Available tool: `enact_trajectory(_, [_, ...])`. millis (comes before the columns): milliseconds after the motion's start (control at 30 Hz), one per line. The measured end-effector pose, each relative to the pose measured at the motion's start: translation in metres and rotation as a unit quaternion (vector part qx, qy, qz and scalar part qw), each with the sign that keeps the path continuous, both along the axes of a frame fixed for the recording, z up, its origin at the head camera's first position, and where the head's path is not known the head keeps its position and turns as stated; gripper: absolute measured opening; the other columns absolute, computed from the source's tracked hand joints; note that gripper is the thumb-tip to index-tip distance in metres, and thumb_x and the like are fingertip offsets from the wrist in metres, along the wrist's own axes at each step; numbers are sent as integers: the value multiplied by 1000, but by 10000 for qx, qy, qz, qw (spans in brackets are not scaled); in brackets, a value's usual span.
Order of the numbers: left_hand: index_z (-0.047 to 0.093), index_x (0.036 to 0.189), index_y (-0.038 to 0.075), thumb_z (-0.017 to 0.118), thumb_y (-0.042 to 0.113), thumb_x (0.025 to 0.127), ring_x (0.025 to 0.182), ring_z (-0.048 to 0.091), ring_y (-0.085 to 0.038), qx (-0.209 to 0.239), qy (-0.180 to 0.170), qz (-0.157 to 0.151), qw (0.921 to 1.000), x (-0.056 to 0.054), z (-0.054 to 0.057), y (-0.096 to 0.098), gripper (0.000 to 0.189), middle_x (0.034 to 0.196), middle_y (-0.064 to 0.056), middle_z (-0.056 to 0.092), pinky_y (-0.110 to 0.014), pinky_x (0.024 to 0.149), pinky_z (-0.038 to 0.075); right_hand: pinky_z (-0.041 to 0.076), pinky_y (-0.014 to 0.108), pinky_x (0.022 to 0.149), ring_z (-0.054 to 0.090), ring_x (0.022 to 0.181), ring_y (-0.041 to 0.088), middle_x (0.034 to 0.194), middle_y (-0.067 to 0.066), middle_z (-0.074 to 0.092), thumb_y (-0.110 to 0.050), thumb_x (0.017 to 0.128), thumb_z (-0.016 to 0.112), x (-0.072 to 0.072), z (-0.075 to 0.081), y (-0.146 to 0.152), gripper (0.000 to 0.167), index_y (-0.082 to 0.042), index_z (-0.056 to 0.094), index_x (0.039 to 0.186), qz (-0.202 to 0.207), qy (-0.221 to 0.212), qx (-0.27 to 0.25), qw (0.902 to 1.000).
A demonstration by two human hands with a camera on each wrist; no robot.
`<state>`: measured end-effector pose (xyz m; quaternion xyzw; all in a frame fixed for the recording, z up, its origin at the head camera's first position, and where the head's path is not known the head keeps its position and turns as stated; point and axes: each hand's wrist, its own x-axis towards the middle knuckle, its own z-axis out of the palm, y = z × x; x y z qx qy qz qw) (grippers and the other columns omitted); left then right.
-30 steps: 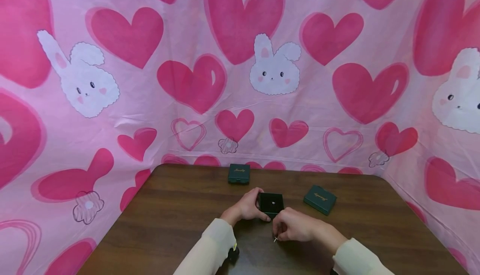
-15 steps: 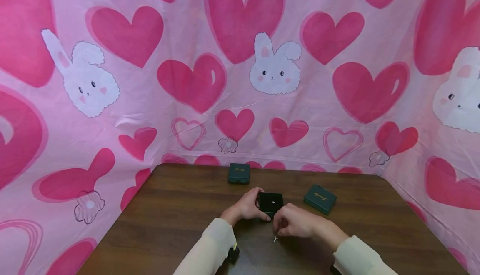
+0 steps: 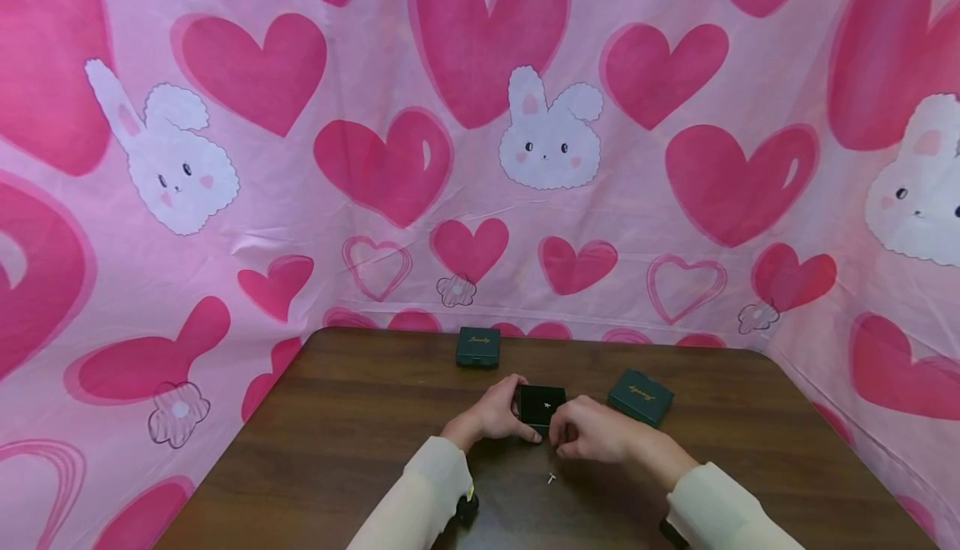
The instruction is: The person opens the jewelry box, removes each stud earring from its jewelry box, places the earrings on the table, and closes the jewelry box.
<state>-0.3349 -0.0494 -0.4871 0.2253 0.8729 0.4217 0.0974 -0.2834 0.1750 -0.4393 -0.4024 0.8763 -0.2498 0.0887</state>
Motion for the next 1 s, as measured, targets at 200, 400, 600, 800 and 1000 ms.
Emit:
enact_trajectory(200, [50, 125, 12, 94, 14, 73, 96, 53, -18, -36, 70, -40, 10000, -1, 0, 0, 68, 107, -1, 56, -35, 87, 51, 49, 22, 66, 55, 69, 1, 90, -4, 64, -9, 88, 77, -3, 1, 3, 6, -12, 74, 91, -122, 265, 43, 9996])
enact_trajectory(400, [50, 124, 13, 94, 13, 72, 97, 53, -19, -30, 45, -34, 10000, 0, 0, 0, 68, 108, 0, 56, -36, 89, 51, 50, 23, 68, 59, 74, 7, 89, -5, 64, -9, 89, 77, -8, -2, 6, 4, -10, 74, 92, -120, 349, -49, 9993])
enact_trajectory(600, [51, 122, 13, 95, 14, 71, 97, 53, -18, -70, 126, -38, 9999, -1, -1, 1, 68, 107, 0, 55, -36, 89, 50, 50, 24, 70, 57, 76, 6, 88, -6, 63, -9, 91, 75, -12, -4, 8, 4, -10, 74, 94, -263, 336, -119, 9990])
enact_trajectory(800, [50, 122, 13, 95, 14, 72, 98, 53, -18, -35, 90, -50, 9999, 0, 0, 0, 67, 108, 0, 55, -36, 90, 50, 51, 26, 72, 56, 78, 6, 89, -7, 62, -13, 94, 74, -16, -6, 12, 5, -9, 73, 95, -431, 403, -73, 9982])
enact_trajectory(1000, [50, 123, 13, 95, 13, 72, 98, 53, -19, -15, 88, -65, 9999, 0, 1, 1, 68, 109, -1, 56, -36, 90, 51, 51, 26, 72, 55, 77, 6, 89, -7, 61, -13, 93, 74, -19, -5, 13, 5, -9, 73, 95, -477, 459, -60, 9978])
